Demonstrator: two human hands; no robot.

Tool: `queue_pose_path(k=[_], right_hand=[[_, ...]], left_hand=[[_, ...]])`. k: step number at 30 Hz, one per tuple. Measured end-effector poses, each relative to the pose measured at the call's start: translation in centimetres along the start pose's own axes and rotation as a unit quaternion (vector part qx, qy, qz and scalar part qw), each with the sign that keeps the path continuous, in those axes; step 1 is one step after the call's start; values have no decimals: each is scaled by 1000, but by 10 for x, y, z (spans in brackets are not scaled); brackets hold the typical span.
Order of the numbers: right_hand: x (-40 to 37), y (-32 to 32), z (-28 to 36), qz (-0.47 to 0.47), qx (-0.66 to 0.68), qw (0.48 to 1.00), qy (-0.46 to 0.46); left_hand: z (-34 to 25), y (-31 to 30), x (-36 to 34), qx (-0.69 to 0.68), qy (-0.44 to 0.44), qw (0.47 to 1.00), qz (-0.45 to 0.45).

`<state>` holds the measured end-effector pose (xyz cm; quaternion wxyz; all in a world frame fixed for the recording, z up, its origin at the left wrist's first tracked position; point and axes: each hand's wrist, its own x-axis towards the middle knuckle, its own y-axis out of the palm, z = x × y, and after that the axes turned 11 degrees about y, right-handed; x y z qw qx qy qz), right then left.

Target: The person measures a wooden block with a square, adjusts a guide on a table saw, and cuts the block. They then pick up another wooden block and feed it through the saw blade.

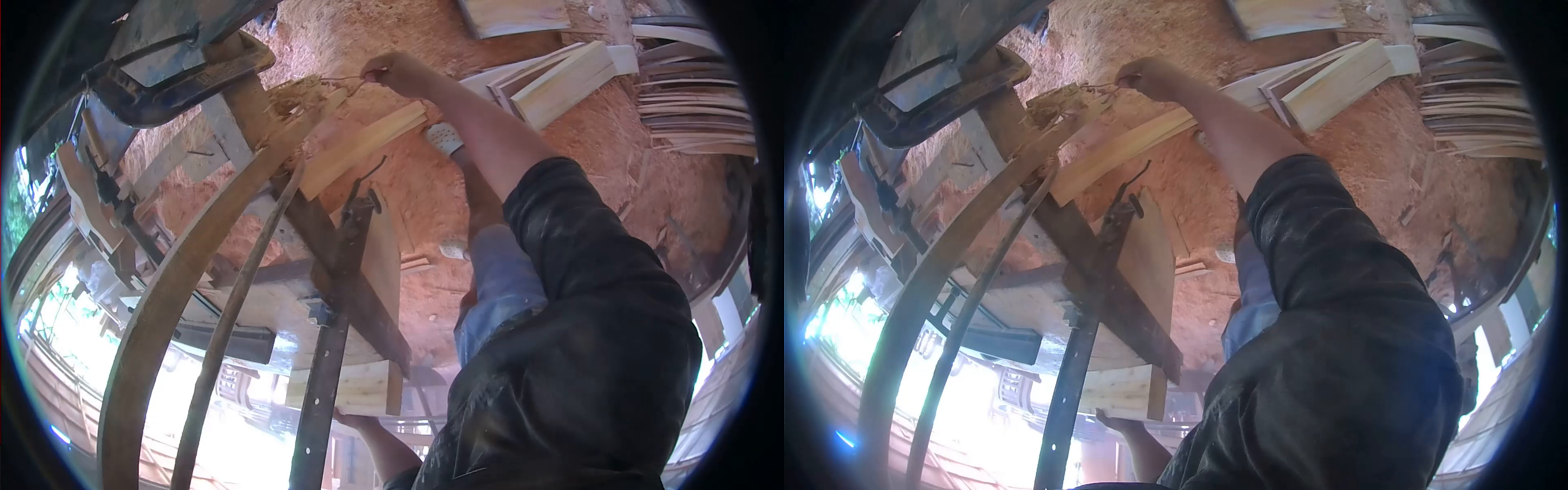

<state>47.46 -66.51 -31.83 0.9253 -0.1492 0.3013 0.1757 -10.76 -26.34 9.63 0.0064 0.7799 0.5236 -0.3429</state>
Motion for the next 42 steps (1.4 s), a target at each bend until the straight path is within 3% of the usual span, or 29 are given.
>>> queue_pose_path(k=[6, 12, 18, 21, 24, 27, 33, 36, 40, 42], right_hand=[[-1, -2, 9, 53, -23, 998, -22], [4, 11, 24, 43, -146, 987, -43], [-7, 2, 35, 73, -45, 996, 22], [-2, 3, 16, 26, -101, 993, -47], [7, 7, 1, 12, -52, 997, -63], [11, 14, 9, -11, 16, 1000, -7], [33, 3, 33, 1, 4, 1000, -11], [67, 8, 23, 34, 68, 997, 8], [77, 4, 38, 63, -47, 997, 7], [78, 3, 48, 82, -93, 992, 0]], left_hand=[[3, -10, 7, -10, -9, 999, -30], [7, -21, 12, -23, -5, 1000, -10], [2, -7, 3, -9, -23, 998, -52], [0, 0, -1, -8, -24, 999, -44], [-5, 15, -7, 11, -23, 999, -39], [-2, 10, -3, 39, -11, 998, -41], [-1, 2, 0, 11, -21, 998, -59], [-6, 15, -6, 10, -28, 998, -64], [-9, 22, -7, 18, -29, 995, -93], [-9, 22, -9, 33, -22, 997, -61]])
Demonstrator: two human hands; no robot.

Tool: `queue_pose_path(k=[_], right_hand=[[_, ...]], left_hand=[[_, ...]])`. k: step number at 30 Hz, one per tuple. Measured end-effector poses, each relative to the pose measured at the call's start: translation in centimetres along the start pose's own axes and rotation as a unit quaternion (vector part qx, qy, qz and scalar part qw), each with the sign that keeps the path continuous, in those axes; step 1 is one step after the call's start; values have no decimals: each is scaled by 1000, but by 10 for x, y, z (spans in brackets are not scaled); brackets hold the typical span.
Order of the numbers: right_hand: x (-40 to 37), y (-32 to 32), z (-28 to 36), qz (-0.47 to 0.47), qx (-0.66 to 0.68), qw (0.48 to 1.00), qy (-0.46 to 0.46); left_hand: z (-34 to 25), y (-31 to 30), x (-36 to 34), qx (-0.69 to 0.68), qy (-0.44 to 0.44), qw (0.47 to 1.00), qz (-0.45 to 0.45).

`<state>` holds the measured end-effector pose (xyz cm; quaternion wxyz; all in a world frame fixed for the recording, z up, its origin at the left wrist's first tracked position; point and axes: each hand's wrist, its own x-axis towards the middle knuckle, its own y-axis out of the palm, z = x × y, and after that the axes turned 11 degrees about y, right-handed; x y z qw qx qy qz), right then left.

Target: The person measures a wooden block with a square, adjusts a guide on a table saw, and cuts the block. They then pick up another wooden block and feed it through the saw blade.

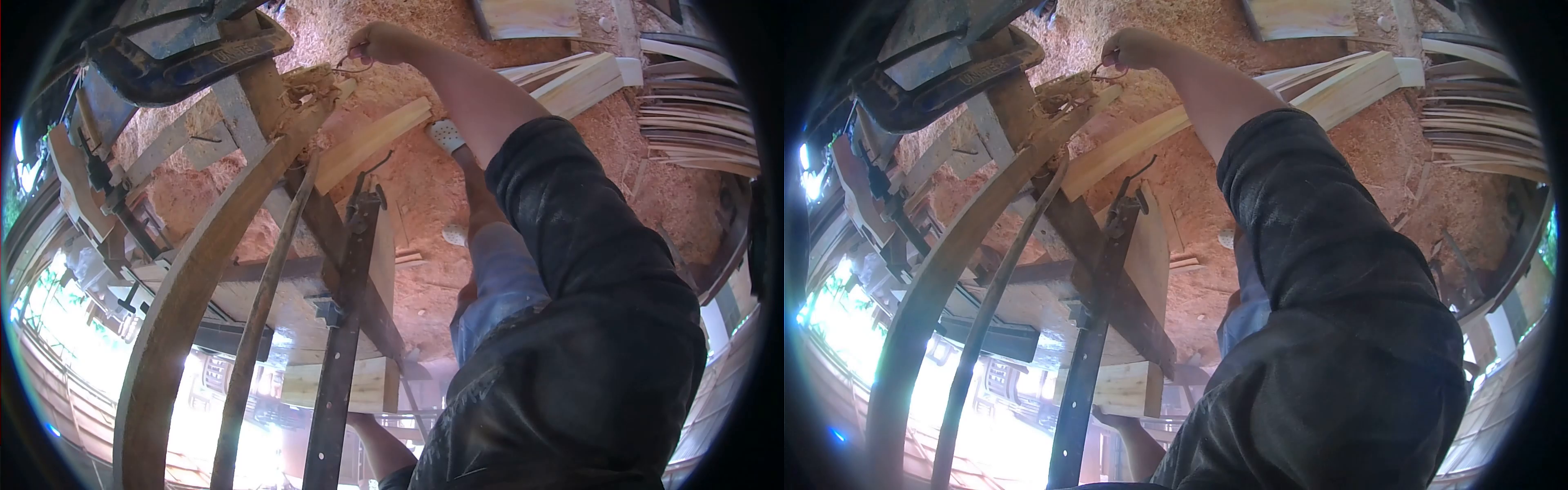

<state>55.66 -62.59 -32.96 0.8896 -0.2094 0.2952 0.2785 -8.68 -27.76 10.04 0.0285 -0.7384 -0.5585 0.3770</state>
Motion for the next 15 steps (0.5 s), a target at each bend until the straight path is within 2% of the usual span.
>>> queue_pose_path(k=[3, 6, 13, 15], right_hand=[[-8, -6, 12, 12, 12, 1000, -9], [-19, -14, 20, 1, -107, 986, -127], [-44, 7, 30, 1, -173, 965, -197], [-50, 8, 38, -9, -202, 954, -224]], left_hand=[[0, -3, 1, 9, 6, 999, 35], [4, -12, 4, 2, 11, 999, 48], [4, -16, 12, -25, 16, 992, 120], [4, -19, 13, -11, 14, 994, 103]])
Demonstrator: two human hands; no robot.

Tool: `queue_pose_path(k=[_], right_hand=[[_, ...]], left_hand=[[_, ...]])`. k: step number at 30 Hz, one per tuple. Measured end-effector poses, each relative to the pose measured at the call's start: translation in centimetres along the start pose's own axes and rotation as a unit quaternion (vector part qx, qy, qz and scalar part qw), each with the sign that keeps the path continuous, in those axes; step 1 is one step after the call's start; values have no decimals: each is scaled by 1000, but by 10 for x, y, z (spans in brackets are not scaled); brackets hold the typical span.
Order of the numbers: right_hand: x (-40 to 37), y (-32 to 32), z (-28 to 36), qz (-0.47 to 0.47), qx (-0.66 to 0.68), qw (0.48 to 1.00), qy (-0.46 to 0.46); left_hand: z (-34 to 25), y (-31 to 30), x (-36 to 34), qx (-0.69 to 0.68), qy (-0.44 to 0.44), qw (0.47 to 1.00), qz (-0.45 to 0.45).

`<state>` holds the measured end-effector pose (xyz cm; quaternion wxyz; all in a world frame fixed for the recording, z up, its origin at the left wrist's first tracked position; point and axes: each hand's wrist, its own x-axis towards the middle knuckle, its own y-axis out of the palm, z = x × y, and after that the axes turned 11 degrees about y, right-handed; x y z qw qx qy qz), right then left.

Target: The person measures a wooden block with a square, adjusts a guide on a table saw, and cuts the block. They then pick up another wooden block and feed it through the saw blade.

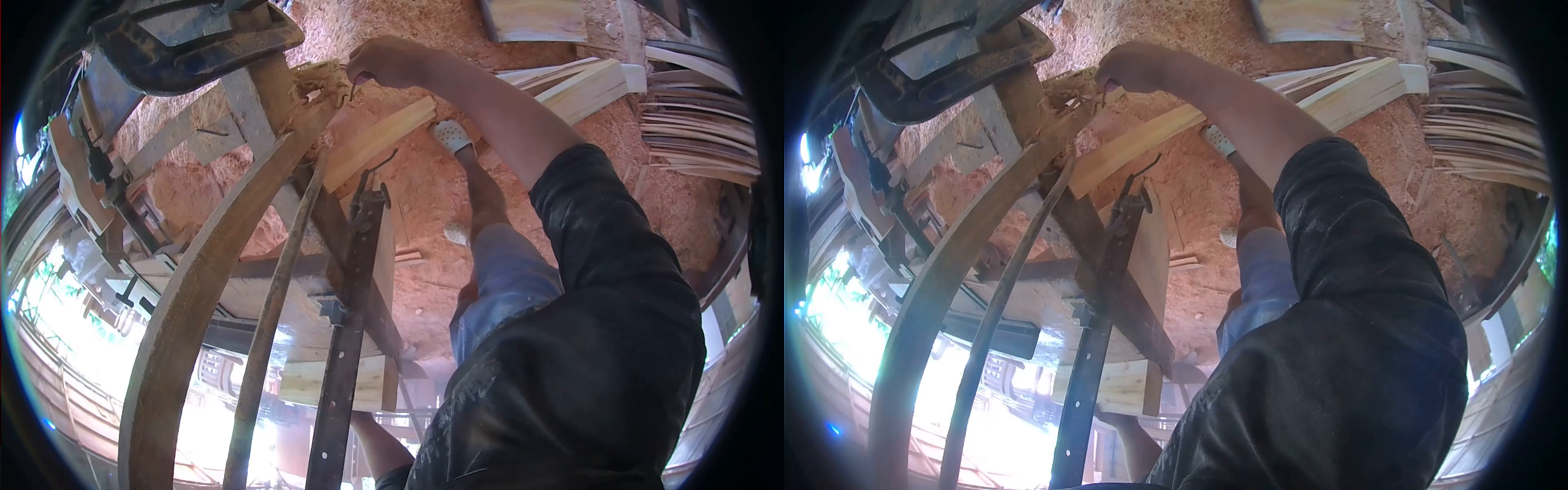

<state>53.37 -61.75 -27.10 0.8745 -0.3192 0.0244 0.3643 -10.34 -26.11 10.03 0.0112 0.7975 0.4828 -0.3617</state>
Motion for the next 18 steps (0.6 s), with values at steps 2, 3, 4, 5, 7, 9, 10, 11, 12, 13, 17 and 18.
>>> queue_pose_path(k=[2, 3, 4, 5, 7, 9, 10, 11, 12, 13, 17, 18], right_hand=[[1, 1, 2, -11, -5, 1000, -4], [2, 1, 3, -16, -8, 1000, -6], [3, 1, 5, -14, -14, 1000, 3], [4, 0, 6, -12, -20, 1000, 12], [7, 0, 8, -10, -36, 999, 23], [12, 2, 7, -9, -55, 998, 28], [13, 3, 6, -9, -56, 998, 28], [15, 4, 5, -10, -56, 998, 28], [16, 3, 6, -11, -57, 998, 28], [17, 3, 7, -13, -64, 997, 34], [18, 3, 14, -24, -93, 993, 64], [17, 3, 17, -27, -100, 992, 73]], left_hand=[[1, -4, 1, 17, 0, 1000, -10], [3, -6, 1, 26, 3, 1000, -12], [4, -6, 2, 35, 5, 999, -14], [5, -10, 4, 42, 9, 999, -12], [8, -20, 9, 57, 16, 998, -7], [10, -23, 8, 38, 4, 999, -28], [9, -22, 7, 29, -2, 999, -38], [9, -21, 8, 26, -2, 999, -42], [7, -18, 7, 24, -6, 999, -43], [7, -15, 7, 22, -8, 999, -43], [6, -6, 7, 15, -14, 999, -43], [5, -5, 6, 13, -16, 999, -44]])
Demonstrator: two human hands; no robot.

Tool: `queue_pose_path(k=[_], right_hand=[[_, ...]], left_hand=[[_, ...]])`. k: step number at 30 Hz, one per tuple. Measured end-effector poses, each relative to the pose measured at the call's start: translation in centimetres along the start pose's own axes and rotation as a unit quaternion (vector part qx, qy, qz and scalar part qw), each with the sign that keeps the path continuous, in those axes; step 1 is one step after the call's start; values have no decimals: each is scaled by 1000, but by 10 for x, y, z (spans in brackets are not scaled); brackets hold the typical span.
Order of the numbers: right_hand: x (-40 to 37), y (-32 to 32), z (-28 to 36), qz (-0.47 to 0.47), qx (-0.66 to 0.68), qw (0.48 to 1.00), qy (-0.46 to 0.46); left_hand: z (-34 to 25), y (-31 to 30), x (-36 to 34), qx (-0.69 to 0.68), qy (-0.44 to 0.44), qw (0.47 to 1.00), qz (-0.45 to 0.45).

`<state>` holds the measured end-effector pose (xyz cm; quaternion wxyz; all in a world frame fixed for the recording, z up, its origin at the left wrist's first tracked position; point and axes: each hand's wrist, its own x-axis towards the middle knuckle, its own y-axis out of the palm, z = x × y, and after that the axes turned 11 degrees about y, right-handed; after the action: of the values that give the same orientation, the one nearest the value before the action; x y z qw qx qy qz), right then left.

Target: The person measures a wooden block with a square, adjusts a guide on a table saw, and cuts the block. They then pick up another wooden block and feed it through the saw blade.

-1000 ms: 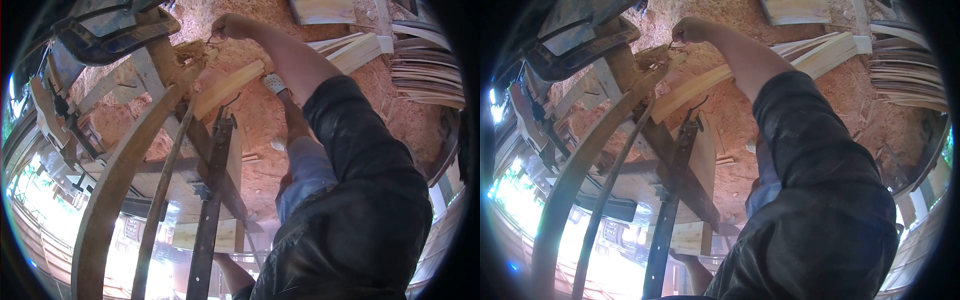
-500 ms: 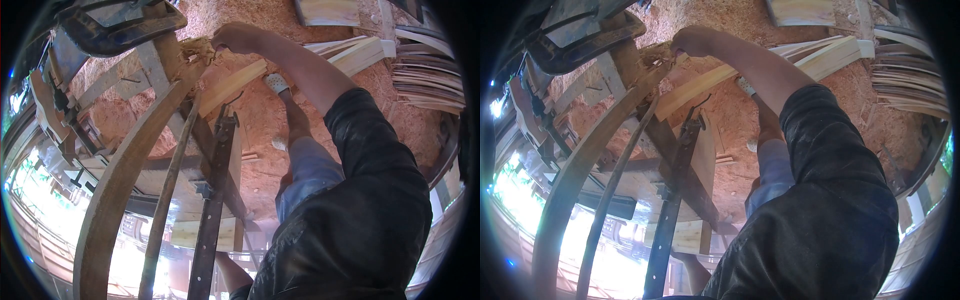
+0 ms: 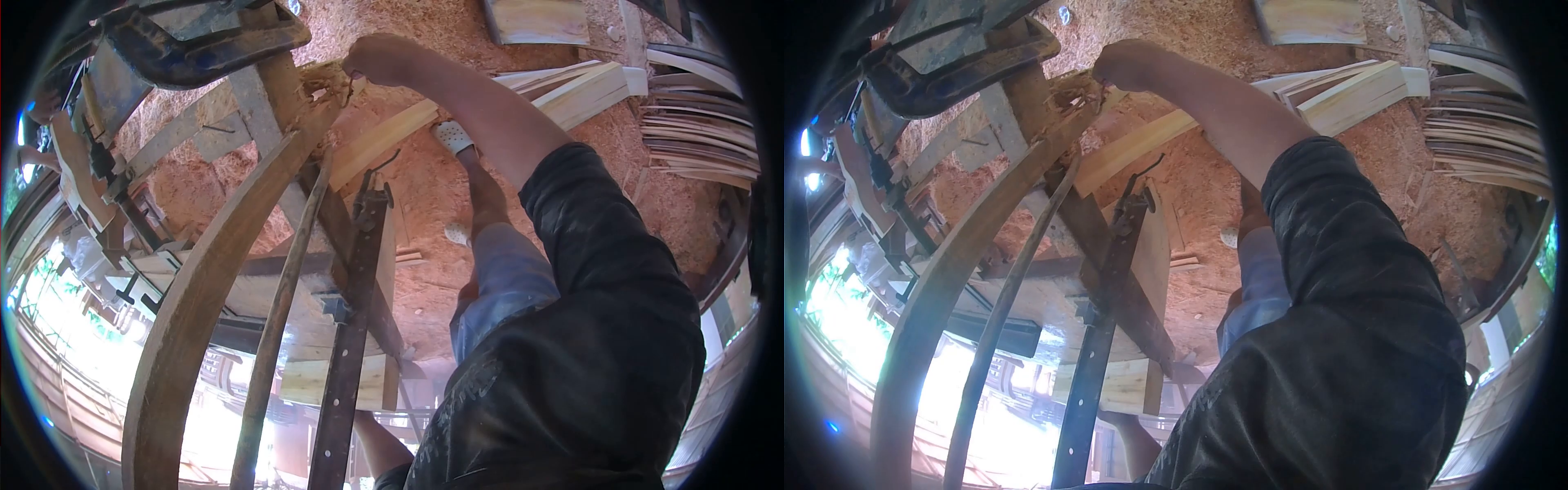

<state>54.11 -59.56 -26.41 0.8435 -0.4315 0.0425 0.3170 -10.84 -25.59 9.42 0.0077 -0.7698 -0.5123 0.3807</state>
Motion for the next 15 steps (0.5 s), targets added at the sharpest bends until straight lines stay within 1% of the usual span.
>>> queue_pose_path(k=[3, 6, 12, 15], right_hand=[[-1, -3, 2, 12, -34, 999, -1], [2, 3, -5, 25, -6, 1000, 4], [-15, 22, -6, -18, 68, 994, 82], [-21, 22, -12, -47, 23, 998, 38]], left_hand=[[0, 4, -3, -5, -6, 1000, -3], [0, 10, -4, -10, -12, 1000, -1], [-9, 22, -15, -25, -14, 1000, -11], [-13, 28, -19, -37, -11, 999, -18]])
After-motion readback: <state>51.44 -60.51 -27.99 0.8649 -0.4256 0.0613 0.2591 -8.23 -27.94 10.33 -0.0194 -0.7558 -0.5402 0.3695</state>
